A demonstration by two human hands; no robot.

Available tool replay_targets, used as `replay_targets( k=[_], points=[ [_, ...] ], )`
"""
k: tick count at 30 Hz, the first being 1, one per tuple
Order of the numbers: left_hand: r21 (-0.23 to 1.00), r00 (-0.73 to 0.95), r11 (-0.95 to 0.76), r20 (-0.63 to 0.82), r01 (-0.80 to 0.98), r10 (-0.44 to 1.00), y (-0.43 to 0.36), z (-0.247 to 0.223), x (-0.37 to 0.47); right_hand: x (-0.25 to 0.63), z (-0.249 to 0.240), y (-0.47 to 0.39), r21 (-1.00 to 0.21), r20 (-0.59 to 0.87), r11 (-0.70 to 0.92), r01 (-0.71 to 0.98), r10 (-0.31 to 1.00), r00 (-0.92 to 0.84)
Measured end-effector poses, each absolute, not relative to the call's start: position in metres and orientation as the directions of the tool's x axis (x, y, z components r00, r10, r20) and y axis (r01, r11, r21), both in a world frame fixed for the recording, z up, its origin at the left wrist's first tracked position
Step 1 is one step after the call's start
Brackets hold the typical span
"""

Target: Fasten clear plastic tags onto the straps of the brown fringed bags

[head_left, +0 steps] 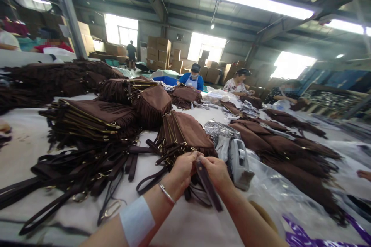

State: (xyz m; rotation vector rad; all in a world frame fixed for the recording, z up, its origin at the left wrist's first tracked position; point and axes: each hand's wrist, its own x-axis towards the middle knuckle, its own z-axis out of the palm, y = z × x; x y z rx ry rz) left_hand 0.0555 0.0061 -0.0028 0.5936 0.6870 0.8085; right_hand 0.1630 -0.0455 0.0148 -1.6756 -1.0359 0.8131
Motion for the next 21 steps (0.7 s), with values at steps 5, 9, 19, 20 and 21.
replay_targets(
  k=[5,9,19,20,21],
  points=[
    [0.735,0.504,0.526,-0.289,-0.428,0.814,0.008,0.001,0.047,0.162,0.007,-0.037,-0.966,-0.041,-0.143,0.214,0.906,0.422],
    [0.713,0.436,0.540,-0.354,-0.447,0.828,0.019,0.003,0.046,0.161,0.002,-0.040,-0.966,-0.075,-0.169,0.193,0.906,0.418],
    [0.728,0.396,0.511,-0.348,-0.457,0.850,0.022,0.002,0.051,0.153,0.016,-0.028,-0.913,0.097,-0.121,0.389,0.864,0.495],
    [0.736,0.395,0.501,-0.338,-0.455,0.854,0.021,0.002,0.050,0.153,0.016,-0.024,-0.913,0.095,-0.127,0.387,0.857,0.506],
    [0.747,0.395,0.492,-0.329,-0.447,0.858,0.020,0.002,0.049,0.154,0.015,-0.021,-0.916,0.086,-0.136,0.377,0.853,0.515]
  ],
)
